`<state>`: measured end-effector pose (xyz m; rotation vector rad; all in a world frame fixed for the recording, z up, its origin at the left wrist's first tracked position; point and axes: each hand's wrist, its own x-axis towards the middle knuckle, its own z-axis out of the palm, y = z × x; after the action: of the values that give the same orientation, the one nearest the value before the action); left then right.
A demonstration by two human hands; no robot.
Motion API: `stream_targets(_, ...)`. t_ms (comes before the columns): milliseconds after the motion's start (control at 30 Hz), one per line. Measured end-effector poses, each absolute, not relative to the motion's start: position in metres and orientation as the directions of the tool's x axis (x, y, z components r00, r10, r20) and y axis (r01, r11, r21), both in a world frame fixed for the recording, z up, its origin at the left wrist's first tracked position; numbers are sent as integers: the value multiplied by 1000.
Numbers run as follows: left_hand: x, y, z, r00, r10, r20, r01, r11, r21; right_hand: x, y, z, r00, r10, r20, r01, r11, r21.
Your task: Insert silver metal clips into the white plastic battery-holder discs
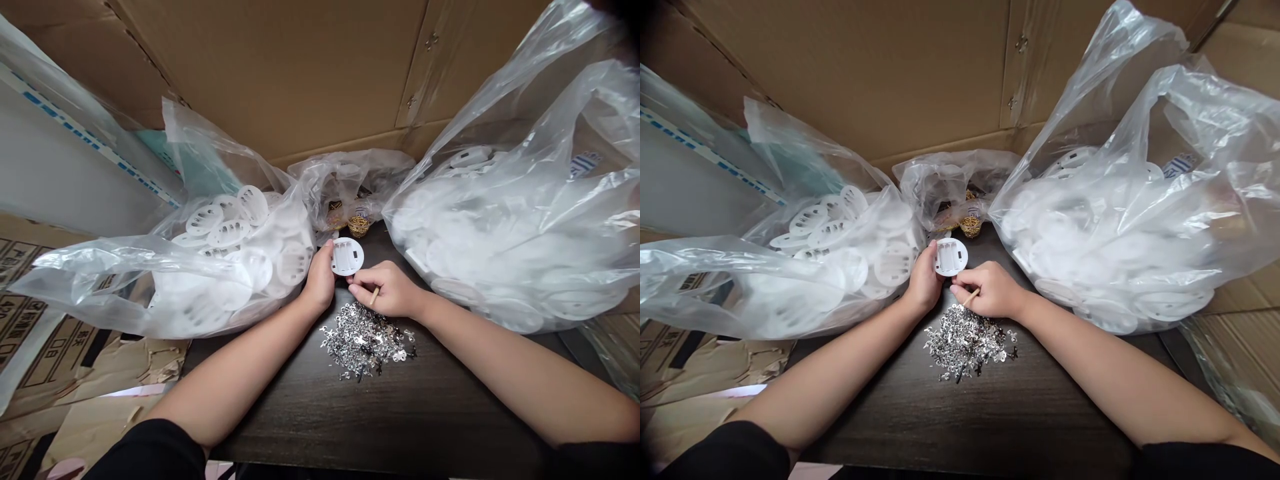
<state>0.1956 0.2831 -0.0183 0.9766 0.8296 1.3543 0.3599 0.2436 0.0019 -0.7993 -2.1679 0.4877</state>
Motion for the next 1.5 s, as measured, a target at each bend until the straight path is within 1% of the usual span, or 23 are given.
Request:
stream_targets(133,197,284,-16,103,995,3,-410,40,911,372,249,6,-656,660,367,524,748,-409)
stream_targets(233,196,285,-17,88,996,33,-398,5,918,376,252,9,-692,674,258,569,729,-380)
stream_targets(367,195,285,-21,66,992,105,-362,-74,929,375,255,6,-690,693,210,573,700,-427)
stream_targets(567,196,286,-19,63,996,68,-412,-36,911,373,253,8,-649,733,204,543,634,-551)
stream_targets(667,197,286,-19,51,996,76,-399,-50,916,370,247,24,-601,789,126,585,542,-603)
stream_targets(733,197,285,-18,76,994,76,-395,-40,918,369,241,37,-563,826,25,651,462,-603)
stream_targets(800,197,283,-16,126,990,62,-391,-8,920,369,237,48,-546,833,-87,720,413,-558)
stream_targets(867,197,282,-13,169,985,45,-376,22,926,369,235,52,-554,818,-159,758,416,-503)
stream_targets(900,198,281,-12,182,983,37,-369,33,929,370,236,52,-564,809,-168,761,429,-487)
stream_targets(1033,198,280,-8,189,982,27,-348,41,937,373,242,40,-617,778,-122,719,492,-491)
stream_targets(1167,198,280,-9,195,981,26,-343,43,938,378,246,36,-635,769,-76,683,513,-520)
stream_targets(1233,198,280,-11,192,981,41,-355,30,934,380,245,41,-642,766,-37,644,513,-567)
stream_targets(1300,197,281,-13,180,982,56,-374,15,928,379,242,47,-642,767,16,580,499,-644)
stream_targets(1367,197,281,-13,159,985,71,-390,-3,921,376,239,51,-584,805,105,503,460,-732)
stream_targets(1400,197,281,-13,156,985,75,-399,-6,917,374,237,51,-527,833,167,457,443,-771)
stream_targets(1467,198,280,-10,182,980,78,-414,5,910,369,235,45,-358,876,322,362,449,-817)
stream_targets(1500,198,279,-8,205,976,78,-422,16,906,366,235,41,-254,878,406,338,474,-813)
